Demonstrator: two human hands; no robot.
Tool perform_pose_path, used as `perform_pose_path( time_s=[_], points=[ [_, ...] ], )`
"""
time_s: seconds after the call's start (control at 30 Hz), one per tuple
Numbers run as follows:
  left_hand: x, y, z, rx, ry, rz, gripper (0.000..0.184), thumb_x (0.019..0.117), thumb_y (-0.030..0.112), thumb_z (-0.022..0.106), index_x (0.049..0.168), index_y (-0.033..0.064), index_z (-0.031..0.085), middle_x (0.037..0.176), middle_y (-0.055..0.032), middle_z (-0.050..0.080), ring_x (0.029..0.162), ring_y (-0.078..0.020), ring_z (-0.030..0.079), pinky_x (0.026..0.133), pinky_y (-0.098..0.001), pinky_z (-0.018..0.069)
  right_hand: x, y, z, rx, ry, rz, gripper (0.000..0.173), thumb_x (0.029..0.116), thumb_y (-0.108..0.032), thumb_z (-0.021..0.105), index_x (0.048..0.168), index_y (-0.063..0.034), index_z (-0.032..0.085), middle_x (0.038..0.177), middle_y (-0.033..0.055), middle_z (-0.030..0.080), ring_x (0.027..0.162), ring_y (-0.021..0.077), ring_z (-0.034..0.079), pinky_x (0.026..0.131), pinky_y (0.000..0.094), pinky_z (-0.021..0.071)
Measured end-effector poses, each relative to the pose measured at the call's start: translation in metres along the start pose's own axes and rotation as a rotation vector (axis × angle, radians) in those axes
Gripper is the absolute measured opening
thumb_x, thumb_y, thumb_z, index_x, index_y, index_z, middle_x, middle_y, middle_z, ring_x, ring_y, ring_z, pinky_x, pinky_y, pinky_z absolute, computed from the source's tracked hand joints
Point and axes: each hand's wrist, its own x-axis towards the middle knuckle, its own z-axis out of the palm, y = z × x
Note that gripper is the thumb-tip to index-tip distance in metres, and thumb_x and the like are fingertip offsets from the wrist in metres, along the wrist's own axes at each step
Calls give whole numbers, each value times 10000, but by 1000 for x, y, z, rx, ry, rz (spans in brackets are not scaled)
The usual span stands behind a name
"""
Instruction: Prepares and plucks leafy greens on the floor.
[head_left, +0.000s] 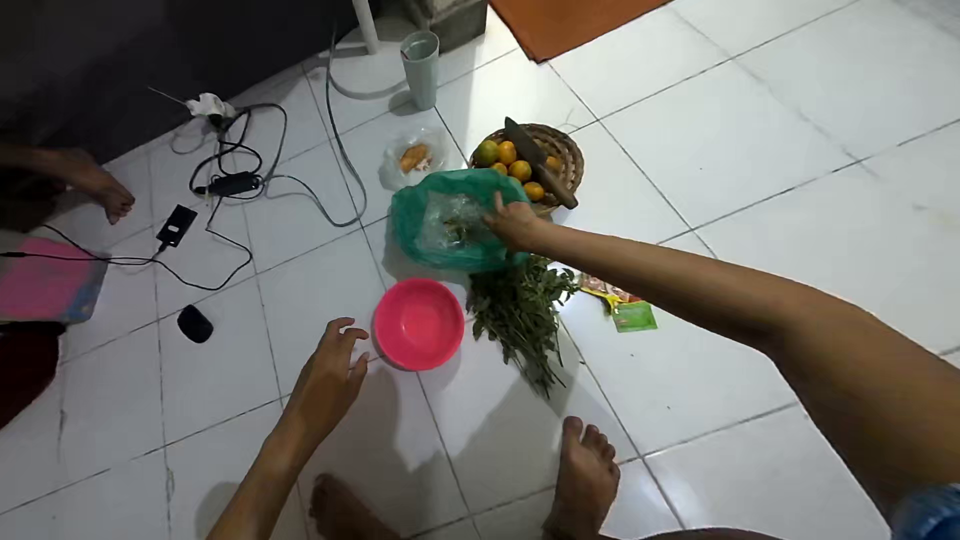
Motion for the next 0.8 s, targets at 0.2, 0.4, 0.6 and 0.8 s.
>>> perform_pose_path(
  time_s=[0.2,0.4,0.6,0.8],
  points=[
    [-7,-18,8,39,-5,-38,292,990,71,616,1251,-57,637,1454,-280,499,1155,-423,639,960,-513,539,-35,46,-12,226,247,-332,550,924,-109,758,1428,-7,564,1576,266,404,1351,495,499,1045,646,446],
    [-13,-11,14,-6,-22,-23,290,992,79,604,1252,-47,633,1452,-270,500,1165,-410,628,969,-497,533,-94,34,30,94,98,-427,123,949,-24,659,1017,43,736,963,248,711,958,461,687,828,645,527],
    [-15,4,22,-1,37,128,271,965,72,599,1202,-38,670,1395,-261,554,1135,-375,661,928,-461,564,-112,-17,120,153,-406,-102,552,1048,-364,593,1158,176,624,1229,395,612,1196,569,580,969,696,447],
    [-20,-7,35,10,-16,93,259,975,63,600,1191,-61,672,1369,-251,582,1126,-382,667,935,-478,558,-119,-12,123,213,-431,-10,430,1046,-256,592,1145,161,634,1233,374,619,1197,542,591,961,678,458]
  ],
)
